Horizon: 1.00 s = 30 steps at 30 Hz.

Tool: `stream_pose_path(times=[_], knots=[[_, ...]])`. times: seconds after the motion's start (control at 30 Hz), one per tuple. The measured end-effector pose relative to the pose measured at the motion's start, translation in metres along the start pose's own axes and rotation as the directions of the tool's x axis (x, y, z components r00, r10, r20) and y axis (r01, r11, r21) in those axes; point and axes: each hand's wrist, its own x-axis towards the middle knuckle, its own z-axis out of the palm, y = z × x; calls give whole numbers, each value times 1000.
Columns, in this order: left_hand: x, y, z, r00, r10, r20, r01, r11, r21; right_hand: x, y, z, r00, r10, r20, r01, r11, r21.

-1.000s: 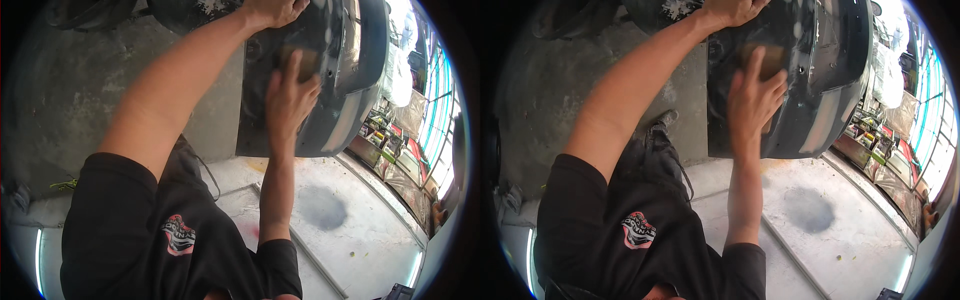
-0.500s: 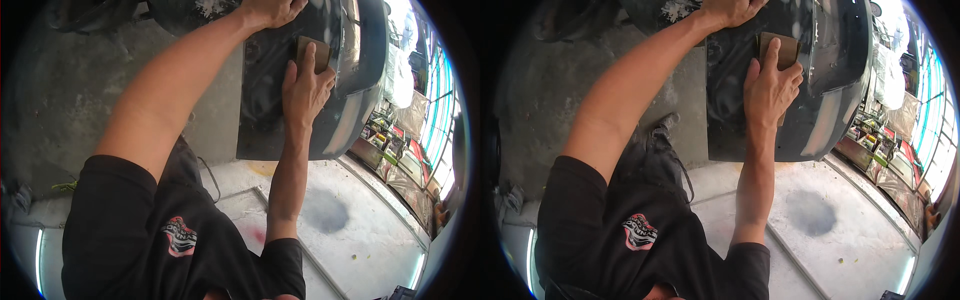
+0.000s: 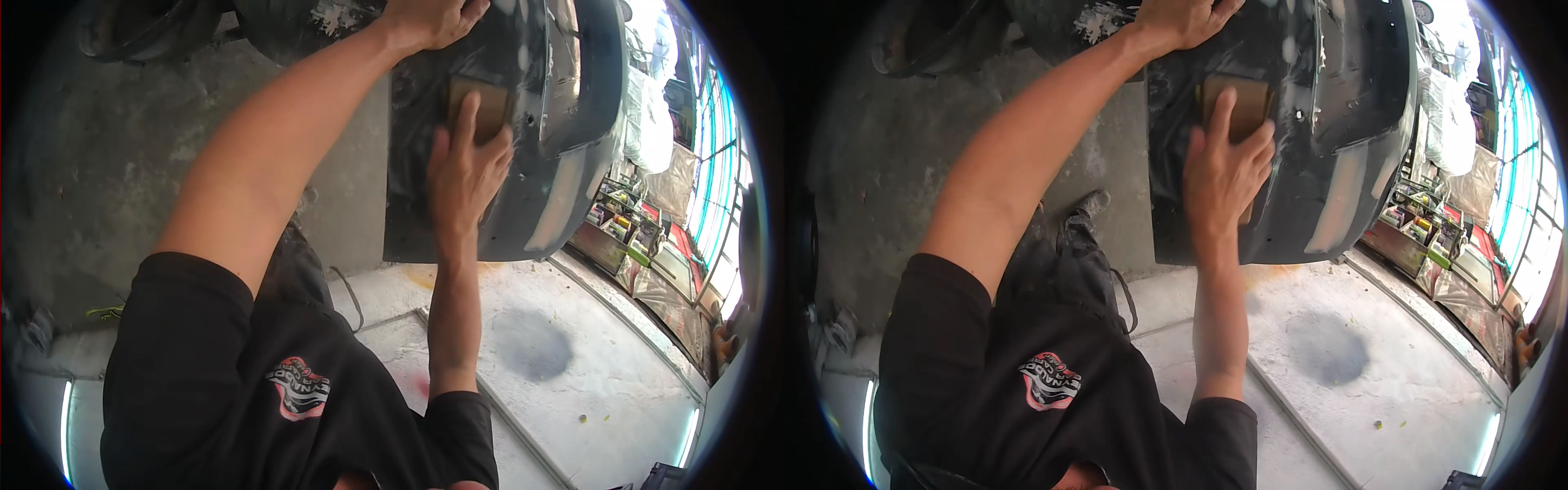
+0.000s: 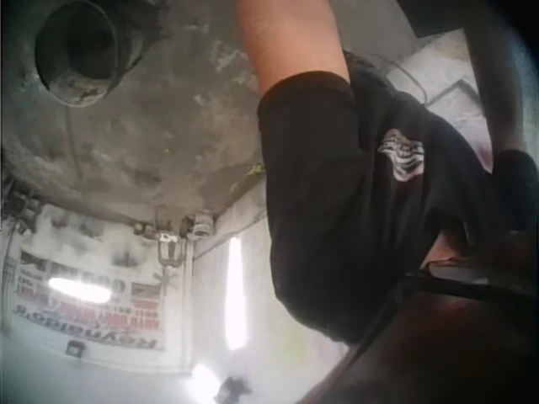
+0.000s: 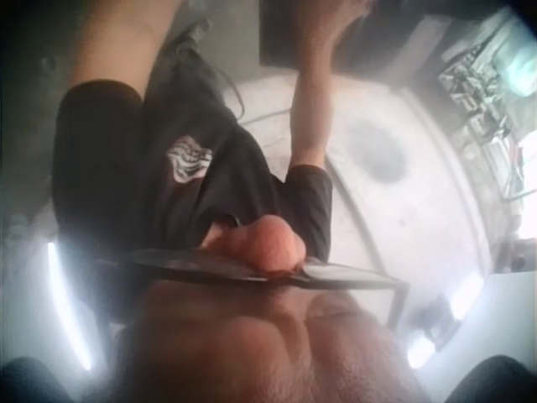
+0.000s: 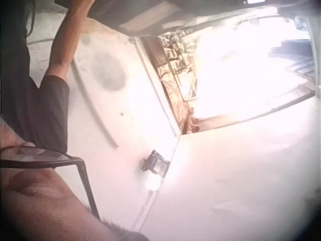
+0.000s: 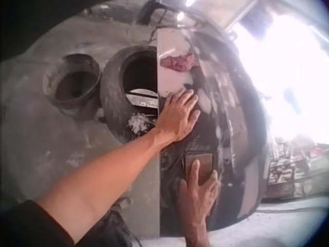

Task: The person sands a car part using a sanding block and wipes the surface with a cloth.

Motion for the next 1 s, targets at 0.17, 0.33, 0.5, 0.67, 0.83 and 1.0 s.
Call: stream_pose_path(times=[0.17, 0.33, 0.5, 0.67, 0.83, 1.0], knots=[[9, 7, -8, 1000, -6, -12, 6, 999, 43, -88, 3, 10, 982, -189, -19, 188, 982, -33], [9, -2, -4, 1000, -7, -16, 8, 1000, 26, 22, -26, -9, 998, -65, 4, 65, 998, 19], [4, -1, -4, 1000, 0, -13, 0, 1000, 13, -60, -13, 13, 980, -193, -51, 190, 980, -52], [11, 2, -6, 1000, -3, -19, 4, 1000, 9, -32, 0, -1, 978, -189, -87, 188, 982, -22], [9, -3, -2, 999, -14, 35, 13, 1000, 24, 83, 37, -6, 982, -52, -182, 66, 995, 71], [4, 6, -10, 999, -39, 35, 38, 999, 14, 6, 105, 1, 979, -28, -202, 41, 997, 58]])
